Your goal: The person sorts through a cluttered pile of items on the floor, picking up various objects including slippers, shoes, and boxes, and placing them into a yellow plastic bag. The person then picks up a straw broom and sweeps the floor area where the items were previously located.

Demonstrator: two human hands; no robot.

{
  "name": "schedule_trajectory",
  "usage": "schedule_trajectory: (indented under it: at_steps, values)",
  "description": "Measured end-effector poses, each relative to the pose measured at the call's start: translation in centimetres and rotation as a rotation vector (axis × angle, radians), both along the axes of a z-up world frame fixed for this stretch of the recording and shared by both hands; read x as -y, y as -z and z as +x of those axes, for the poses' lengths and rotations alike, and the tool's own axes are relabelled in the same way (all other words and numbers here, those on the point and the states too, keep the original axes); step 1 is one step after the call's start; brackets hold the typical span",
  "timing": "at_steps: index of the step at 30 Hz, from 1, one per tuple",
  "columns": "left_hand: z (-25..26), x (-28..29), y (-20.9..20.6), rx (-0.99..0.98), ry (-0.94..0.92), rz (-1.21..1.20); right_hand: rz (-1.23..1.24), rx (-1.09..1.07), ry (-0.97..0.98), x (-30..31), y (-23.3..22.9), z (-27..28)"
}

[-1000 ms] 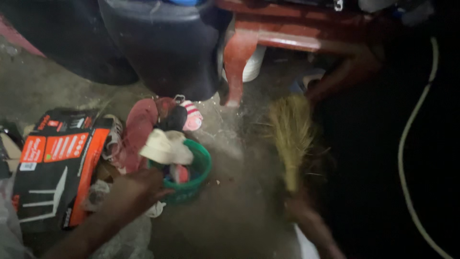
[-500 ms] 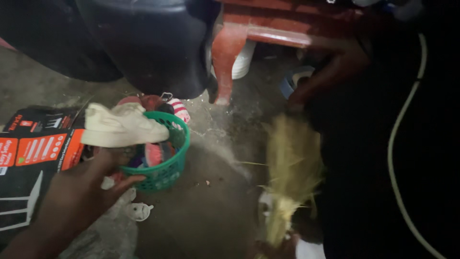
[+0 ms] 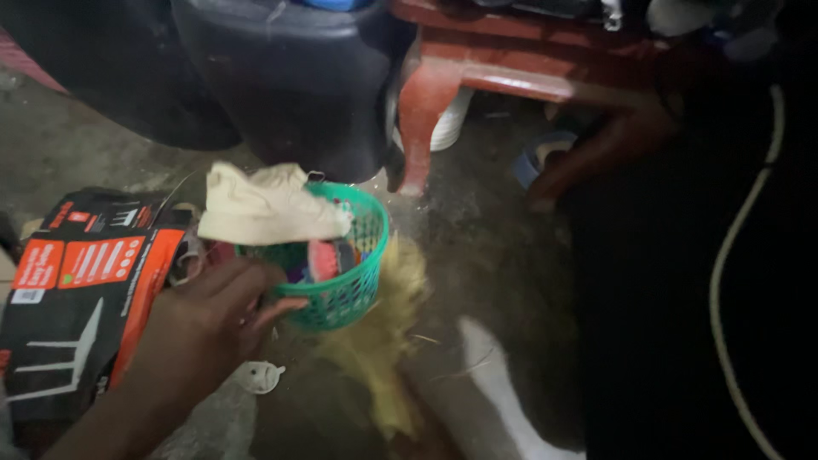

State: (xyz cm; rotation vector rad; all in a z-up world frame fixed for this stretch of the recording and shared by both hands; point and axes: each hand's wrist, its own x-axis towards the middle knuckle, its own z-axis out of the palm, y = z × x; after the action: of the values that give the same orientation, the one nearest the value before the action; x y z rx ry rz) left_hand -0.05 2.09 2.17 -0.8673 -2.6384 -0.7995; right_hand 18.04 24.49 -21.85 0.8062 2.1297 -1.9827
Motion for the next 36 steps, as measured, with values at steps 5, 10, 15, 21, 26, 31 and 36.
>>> schedule_trajectory:
  at_steps: [5, 10, 15, 21, 26, 31, 36]
  values:
    - [-0.3, 1.1, -1.8, -0.010, -0.048, -0.087, -0.028, 0.009, 0.007, 1.1, -0.1, 0.7]
    - [-0.1, 1.5, -2.3, -0.099, -0.045, -0.037, -0.036, 0.003, -0.001, 1.3, -0.6, 0.1]
    - [-0.2, -1.3, -1.3, -0.058, -0.041, -0.035, -0.065, -0.001, 0.020, 1.9, 0.0, 0.6]
    - [0.1, -5.5, -0.7, -0.081, 0.150, 0.076, -0.125, -0.031, -0.011, 4.5, 0.9, 0.4]
    - [1.1, -9.6, 2.2, 0.088, 0.202, 0.089, -0.152, -0.035, 0.007, 5.2, 1.0, 1.1]
    - [0.3, -18.6, 9.0, 0.337, 0.340, -0.160, -0.110, -0.055, 0.054, 3.7, 0.2, 0.4]
    - [1.6, -24.2, 12.4, 0.478, 0.556, -0.212, -0.055, -0.060, 0.144, 1.0, -1.8, 0.1]
